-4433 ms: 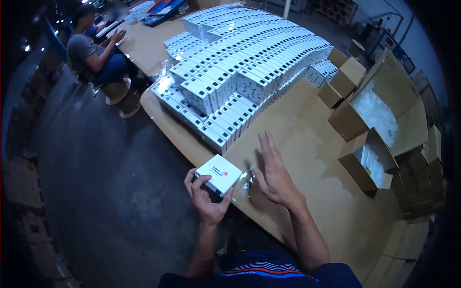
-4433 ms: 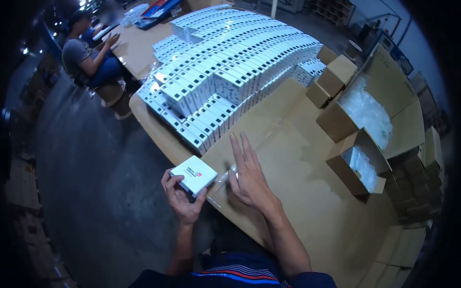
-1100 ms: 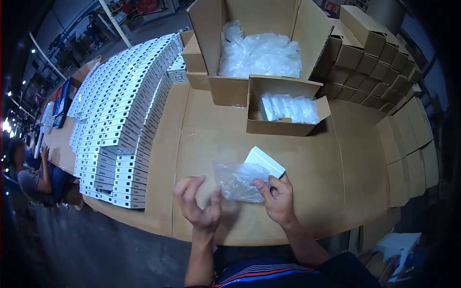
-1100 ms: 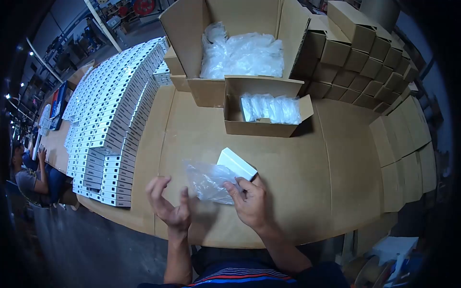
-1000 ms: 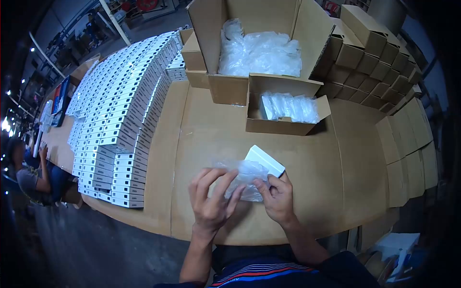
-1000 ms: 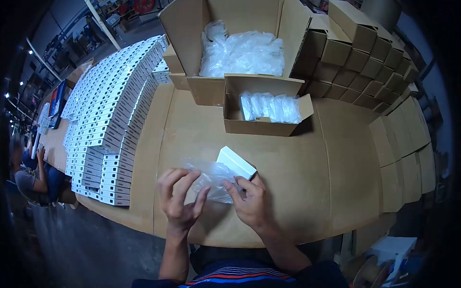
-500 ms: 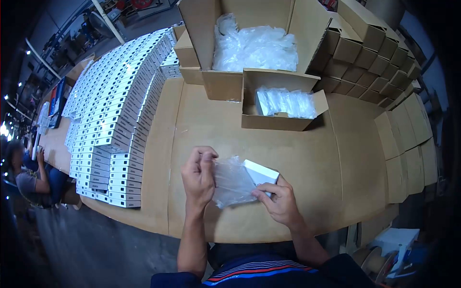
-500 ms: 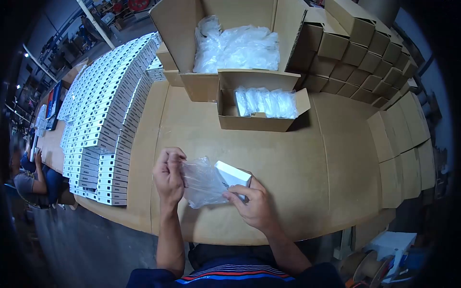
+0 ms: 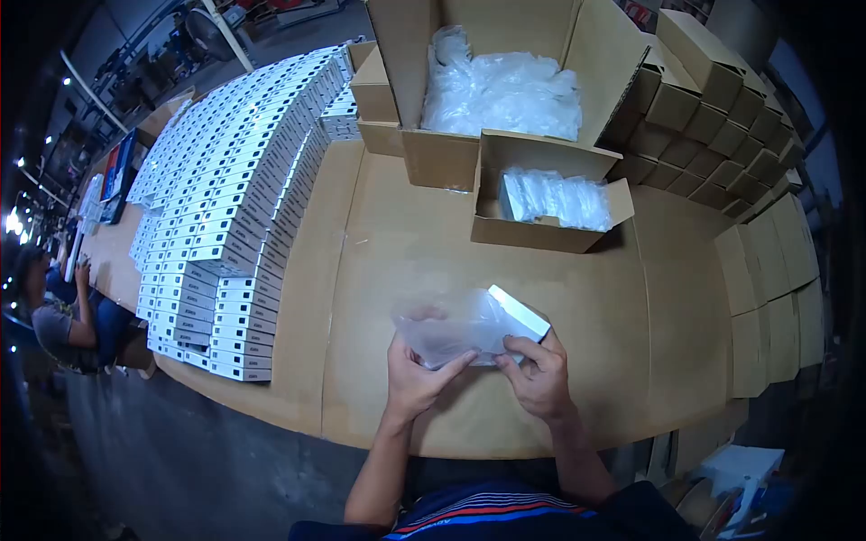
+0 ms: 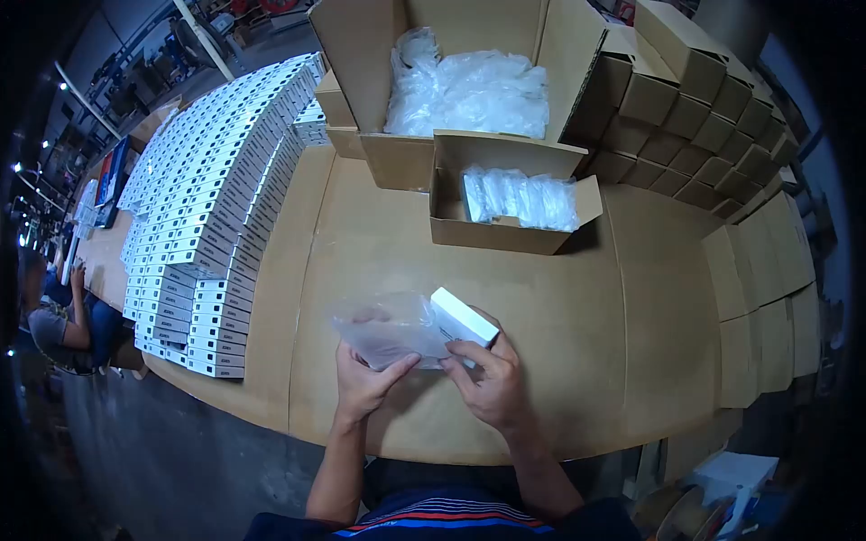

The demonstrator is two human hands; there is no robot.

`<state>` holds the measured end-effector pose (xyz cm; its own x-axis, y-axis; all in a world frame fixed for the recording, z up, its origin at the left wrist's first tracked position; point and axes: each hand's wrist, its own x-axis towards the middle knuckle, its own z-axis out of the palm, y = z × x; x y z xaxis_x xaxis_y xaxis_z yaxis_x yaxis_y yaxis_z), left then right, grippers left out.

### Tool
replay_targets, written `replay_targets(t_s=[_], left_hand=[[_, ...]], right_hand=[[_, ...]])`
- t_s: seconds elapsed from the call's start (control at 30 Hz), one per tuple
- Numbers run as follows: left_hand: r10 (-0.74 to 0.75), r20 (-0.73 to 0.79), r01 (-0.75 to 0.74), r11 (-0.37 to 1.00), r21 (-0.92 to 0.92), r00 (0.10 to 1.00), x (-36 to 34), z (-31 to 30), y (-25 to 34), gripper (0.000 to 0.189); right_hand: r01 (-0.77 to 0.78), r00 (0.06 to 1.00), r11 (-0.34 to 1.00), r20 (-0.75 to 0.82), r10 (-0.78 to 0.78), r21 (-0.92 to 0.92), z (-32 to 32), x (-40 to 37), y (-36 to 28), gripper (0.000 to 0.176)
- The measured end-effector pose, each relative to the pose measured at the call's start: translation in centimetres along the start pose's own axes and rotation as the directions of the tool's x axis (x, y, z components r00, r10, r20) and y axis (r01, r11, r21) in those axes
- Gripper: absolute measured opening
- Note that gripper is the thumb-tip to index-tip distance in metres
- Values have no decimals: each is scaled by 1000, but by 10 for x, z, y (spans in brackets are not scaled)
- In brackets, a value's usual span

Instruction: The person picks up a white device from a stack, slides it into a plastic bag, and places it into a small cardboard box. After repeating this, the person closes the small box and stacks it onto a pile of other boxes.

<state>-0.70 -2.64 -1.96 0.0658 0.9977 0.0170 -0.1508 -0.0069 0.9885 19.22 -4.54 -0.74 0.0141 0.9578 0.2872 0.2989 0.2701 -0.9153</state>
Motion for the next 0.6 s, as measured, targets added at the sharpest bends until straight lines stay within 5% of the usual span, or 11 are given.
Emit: replay_targets(t_s=[0.1,0.13,0.23,0.33,0.47,0.6], left_hand=[[109,-12,-108,994,35,994,0,2,10,65],[130,2,-130,991,38,992,-1,2,12,63],[114,27,-114,993,16,993,-4,-2,0,67],[101,12,-101,992,79,995,-7,0,-3,65],[107,42,-110,990,91,993,-7,5,-8,60],[66,-8,-66,997,50,998,-8,10,-5,56]], right_hand=[[-100,994,976,-30,108,194,-18,6,-16,21],[-177,984,984,-17,177,20,-31,7,-17,31],[-8,971,935,-220,92,355,-40,29,-20,44],[157,971,906,-226,-70,393,-46,58,-49,56],[268,952,848,-258,-162,457,-23,78,-64,49],[233,973,836,-122,-198,497,-5,79,-68,40]])
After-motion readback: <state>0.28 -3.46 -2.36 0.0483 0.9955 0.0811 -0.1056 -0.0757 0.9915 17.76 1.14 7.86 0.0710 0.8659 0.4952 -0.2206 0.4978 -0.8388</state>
